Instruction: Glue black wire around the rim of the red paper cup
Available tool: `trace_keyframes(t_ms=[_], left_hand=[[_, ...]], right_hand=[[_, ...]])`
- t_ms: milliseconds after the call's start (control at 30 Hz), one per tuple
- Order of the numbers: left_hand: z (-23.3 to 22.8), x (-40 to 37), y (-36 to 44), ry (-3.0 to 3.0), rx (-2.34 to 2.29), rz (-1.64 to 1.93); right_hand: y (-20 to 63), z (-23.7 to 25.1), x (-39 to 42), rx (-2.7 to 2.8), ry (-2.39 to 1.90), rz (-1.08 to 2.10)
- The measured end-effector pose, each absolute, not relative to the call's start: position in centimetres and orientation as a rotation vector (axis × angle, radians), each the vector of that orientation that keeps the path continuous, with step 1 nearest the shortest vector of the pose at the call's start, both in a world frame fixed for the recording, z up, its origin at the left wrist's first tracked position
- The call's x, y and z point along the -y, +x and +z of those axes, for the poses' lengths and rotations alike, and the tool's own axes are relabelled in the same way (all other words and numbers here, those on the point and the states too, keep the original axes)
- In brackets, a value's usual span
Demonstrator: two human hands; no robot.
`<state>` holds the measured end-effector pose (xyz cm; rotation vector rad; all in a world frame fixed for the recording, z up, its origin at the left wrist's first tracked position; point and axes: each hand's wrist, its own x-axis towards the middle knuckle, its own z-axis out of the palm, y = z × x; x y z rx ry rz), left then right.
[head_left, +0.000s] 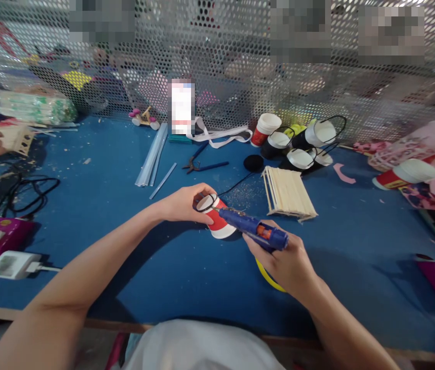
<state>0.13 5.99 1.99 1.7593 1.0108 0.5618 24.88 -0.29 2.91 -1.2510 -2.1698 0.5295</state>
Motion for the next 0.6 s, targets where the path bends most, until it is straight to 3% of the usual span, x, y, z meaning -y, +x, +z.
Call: trace_keyframes(t_ms=[600], left_hand=[[2.22, -5.93, -0.02, 1.762, -0.938, 0.540]], right_hand=[[25.05, 2.95, 0.33, 2.191, -1.218, 0.453]])
